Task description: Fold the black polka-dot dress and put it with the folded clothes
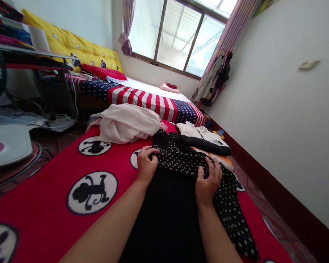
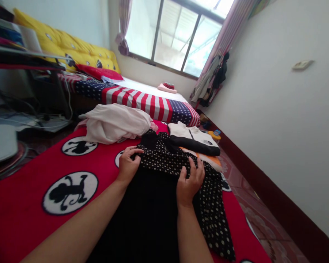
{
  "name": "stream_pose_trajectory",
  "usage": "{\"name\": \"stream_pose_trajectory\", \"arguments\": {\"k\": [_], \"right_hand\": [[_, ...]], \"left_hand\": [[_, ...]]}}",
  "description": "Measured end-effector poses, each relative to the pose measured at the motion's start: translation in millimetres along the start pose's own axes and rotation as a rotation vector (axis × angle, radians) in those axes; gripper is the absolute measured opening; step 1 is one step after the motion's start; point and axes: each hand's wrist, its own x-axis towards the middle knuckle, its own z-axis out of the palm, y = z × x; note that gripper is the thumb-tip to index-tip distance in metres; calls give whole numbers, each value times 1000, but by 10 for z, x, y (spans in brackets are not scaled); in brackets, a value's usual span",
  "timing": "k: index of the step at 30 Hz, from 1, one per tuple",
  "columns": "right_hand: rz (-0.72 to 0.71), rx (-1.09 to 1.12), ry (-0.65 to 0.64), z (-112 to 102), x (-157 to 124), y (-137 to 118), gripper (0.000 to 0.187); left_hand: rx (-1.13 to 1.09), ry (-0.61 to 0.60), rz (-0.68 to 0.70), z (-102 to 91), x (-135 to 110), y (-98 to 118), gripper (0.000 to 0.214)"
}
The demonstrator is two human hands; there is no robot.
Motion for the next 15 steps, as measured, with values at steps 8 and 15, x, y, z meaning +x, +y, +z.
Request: {"name": "stream_pose_trajectory", "arguments": {"k": [8, 15], "right_hand": [[169, 18, -177, 97, -90, 122, 32], [-109, 36, -288, 45, -98, -124, 30]], "left_hand": [[-68, 169, -32, -41, 39, -15, 26], [-143, 395, -51, -163, 239, -99, 19]]}}
